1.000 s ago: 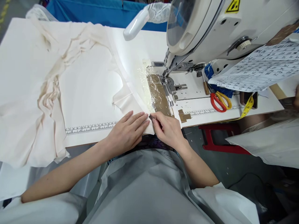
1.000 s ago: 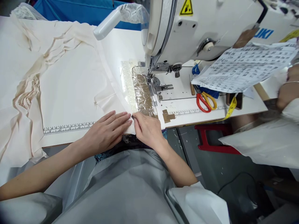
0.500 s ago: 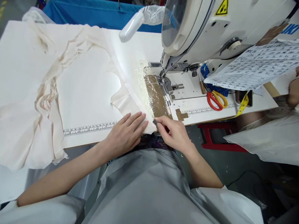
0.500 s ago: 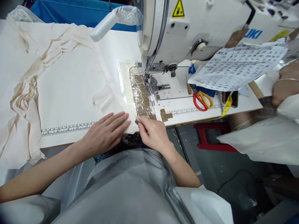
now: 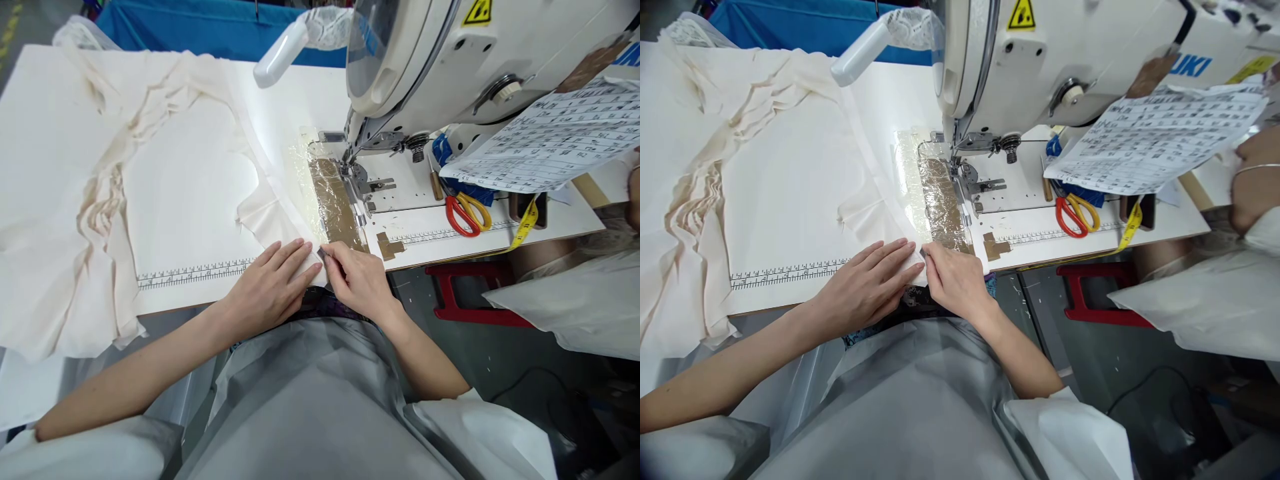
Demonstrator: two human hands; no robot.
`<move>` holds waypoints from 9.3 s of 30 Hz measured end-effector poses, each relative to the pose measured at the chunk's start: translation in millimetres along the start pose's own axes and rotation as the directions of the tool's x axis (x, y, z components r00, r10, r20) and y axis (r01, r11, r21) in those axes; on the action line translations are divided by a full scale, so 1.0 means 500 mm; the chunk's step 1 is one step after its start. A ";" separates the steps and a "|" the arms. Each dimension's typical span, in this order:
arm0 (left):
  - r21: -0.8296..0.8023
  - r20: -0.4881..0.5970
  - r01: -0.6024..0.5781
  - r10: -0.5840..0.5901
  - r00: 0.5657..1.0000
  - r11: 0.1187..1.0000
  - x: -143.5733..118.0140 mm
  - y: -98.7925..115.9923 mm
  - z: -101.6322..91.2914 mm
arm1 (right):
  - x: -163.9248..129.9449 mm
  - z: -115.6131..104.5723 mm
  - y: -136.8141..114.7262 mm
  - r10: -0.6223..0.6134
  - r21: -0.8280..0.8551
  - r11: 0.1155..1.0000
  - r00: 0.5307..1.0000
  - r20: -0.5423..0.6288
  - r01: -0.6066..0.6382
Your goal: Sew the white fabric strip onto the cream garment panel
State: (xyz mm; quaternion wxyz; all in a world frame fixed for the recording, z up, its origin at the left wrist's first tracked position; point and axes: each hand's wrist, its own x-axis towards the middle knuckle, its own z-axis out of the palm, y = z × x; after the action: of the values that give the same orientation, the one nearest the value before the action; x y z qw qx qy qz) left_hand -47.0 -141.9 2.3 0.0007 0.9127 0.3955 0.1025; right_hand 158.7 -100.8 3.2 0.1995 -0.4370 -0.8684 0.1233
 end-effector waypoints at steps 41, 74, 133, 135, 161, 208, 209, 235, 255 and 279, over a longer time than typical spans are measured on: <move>0.088 -0.039 -0.032 0.035 0.999 0.996 0.007 0.018 0.002 | -0.027 -0.021 0.004 -0.075 -0.053 0.996 0.997 0.010 0.076; 0.065 -0.084 -0.037 0.042 0.996 0.997 0.004 0.030 0.011 | -0.022 -0.057 0.025 -0.014 0.055 0.998 0.990 0.144 0.006; 0.086 -0.037 -0.021 0.024 0.999 0.996 0.007 0.048 0.008 | -0.029 -0.041 0.029 -0.052 0.052 0.998 0.987 0.153 0.045; 0.087 -0.041 -0.010 0.014 0.999 0.996 0.008 0.048 0.009 | -0.024 -0.052 0.027 -0.072 0.042 0.997 0.982 0.174 0.066; 0.080 -0.218 0.057 -0.039 0.975 0.995 0.007 0.057 0.048 | -0.015 -0.065 0.031 -0.067 0.125 0.991 0.983 0.170 0.046; -0.841 0.478 0.122 -0.618 0.624 -0.527 -0.131 0.128 0.154 | -0.213 0.012 0.045 -0.049 0.835 0.170 0.842 0.538 -0.523; -0.841 0.444 0.069 -0.613 0.653 -0.536 -0.108 0.126 0.164 | -0.220 0.014 0.045 -0.069 0.825 0.189 0.831 0.552 -0.532; -0.962 0.271 0.079 -0.901 0.338 -0.260 -0.060 0.175 0.107 | -0.192 0.058 0.065 0.167 0.764 0.555 0.944 0.286 -0.330; -0.937 0.296 0.113 -0.581 0.758 -0.330 -0.133 0.127 0.160 | -0.137 0.067 -0.001 -0.079 0.874 0.361 0.924 0.375 -0.324; -0.997 0.035 0.071 -0.589 0.807 0.038 -0.079 0.144 0.128 | -0.157 0.045 0.015 -0.097 0.788 0.560 0.924 0.369 -0.256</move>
State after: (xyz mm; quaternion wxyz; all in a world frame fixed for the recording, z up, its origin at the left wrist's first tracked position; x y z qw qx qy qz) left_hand -9.3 -214.9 -61.6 0.5407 0.5168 0.4249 0.5099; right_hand 196.0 -160.7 -38.3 0.2064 -0.3005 -0.7092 0.6034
